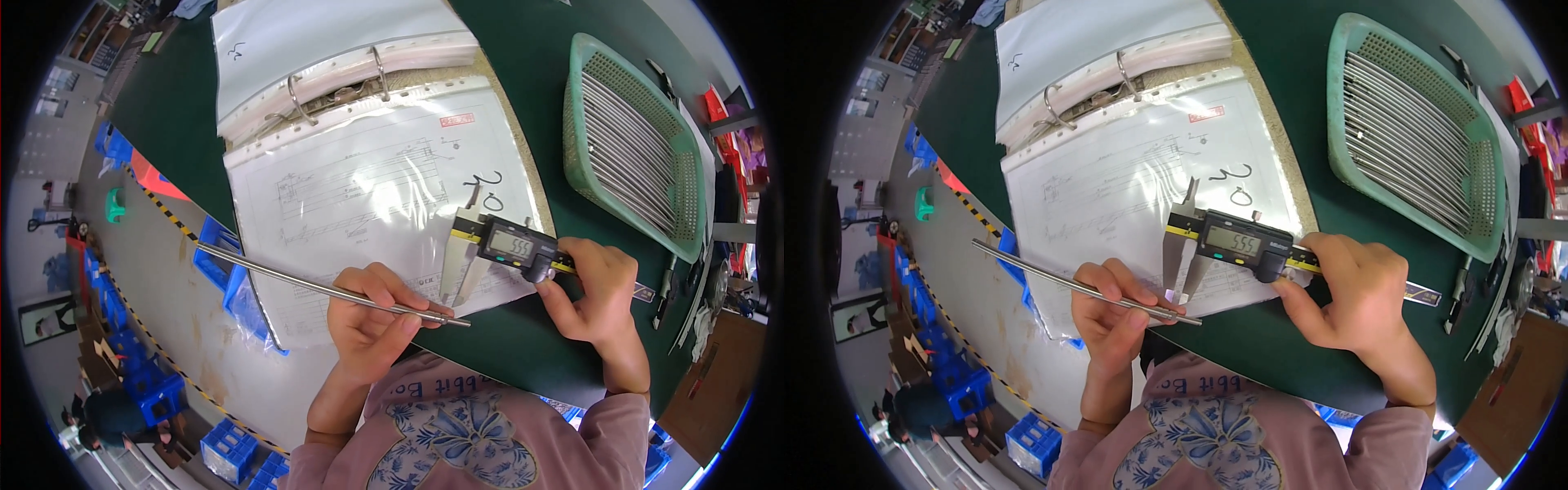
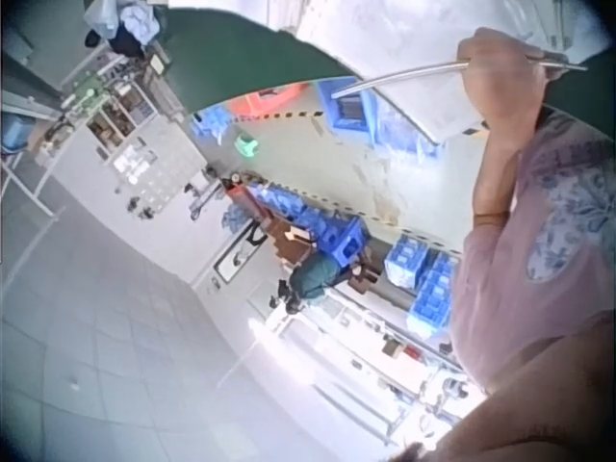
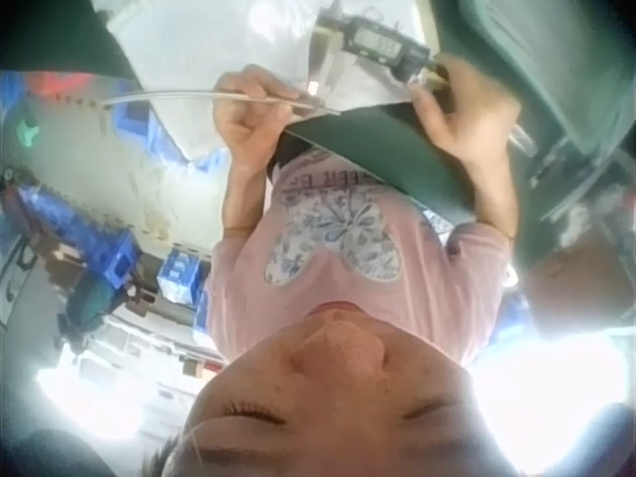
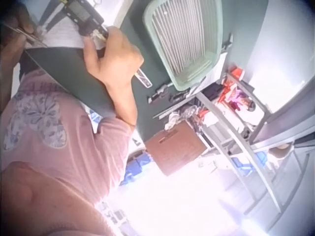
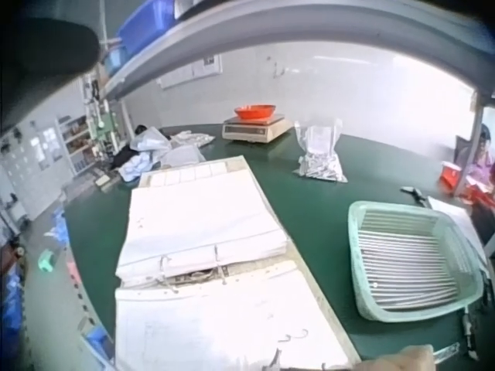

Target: Measuring the dimensions of metal rods using a digital caliper for quality control.

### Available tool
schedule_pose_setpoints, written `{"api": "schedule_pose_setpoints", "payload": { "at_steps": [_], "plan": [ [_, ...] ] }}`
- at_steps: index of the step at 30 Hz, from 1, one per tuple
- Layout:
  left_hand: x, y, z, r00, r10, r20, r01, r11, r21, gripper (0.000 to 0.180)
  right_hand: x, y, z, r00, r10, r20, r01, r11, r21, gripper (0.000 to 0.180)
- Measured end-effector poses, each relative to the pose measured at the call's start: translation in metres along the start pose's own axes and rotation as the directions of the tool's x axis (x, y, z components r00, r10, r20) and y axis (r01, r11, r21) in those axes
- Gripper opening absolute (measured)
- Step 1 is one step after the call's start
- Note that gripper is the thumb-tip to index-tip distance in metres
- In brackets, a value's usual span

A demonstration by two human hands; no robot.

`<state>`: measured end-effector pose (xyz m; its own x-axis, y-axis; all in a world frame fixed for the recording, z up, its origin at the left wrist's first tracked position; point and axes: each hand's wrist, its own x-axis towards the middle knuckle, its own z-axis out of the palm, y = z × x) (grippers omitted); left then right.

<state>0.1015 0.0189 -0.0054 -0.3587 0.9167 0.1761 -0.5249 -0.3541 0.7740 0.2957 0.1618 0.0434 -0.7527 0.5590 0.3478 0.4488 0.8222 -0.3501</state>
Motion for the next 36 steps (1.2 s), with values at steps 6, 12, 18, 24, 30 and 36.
{"api": "schedule_pose_setpoints", "payload": {
  "at_steps": [6,12,18,24,30,36],
  "plan": [
    [-0.0021,-0.0041,-0.0011,0.999,0.027,-0.038,-0.027,0.999,0.023,0.029,-0.0009,0.0002,0.0001,0.999,-0.044,0.010,0.044,0.999,-0.019,0.034],
    [-0.0024,-0.0047,-0.0003,0.998,0.036,-0.042,-0.036,0.999,0.009,0.029,-0.0010,0.0001,0.0025,0.999,-0.037,-0.032,0.036,0.999,-0.017,0.037],
    [-0.0022,-0.0043,0.0000,0.999,0.031,-0.043,-0.030,0.999,0.014,0.030,0.0000,-0.0009,0.0015,1.000,-0.021,-0.022,0.020,0.999,-0.034,0.038],
    [-0.0016,-0.0048,0.0014,0.998,0.035,-0.050,-0.034,0.999,0.021,0.029,0.0024,-0.0029,0.0003,1.000,-0.009,-0.030,0.006,0.996,-0.093,0.043],
    [-0.0020,-0.0033,0.0012,0.998,0.031,-0.059,-0.029,0.999,0.034,0.029,0.0039,-0.0038,0.0003,1.000,-0.002,-0.022,0.000,0.994,-0.111,0.046],
    [-0.0007,-0.0036,-0.0001,0.997,0.027,-0.065,-0.025,0.999,0.038,0.029,0.0036,-0.0030,0.0011,1.000,-0.006,-0.030,0.003,0.995,-0.104,0.046]
  ]
}}
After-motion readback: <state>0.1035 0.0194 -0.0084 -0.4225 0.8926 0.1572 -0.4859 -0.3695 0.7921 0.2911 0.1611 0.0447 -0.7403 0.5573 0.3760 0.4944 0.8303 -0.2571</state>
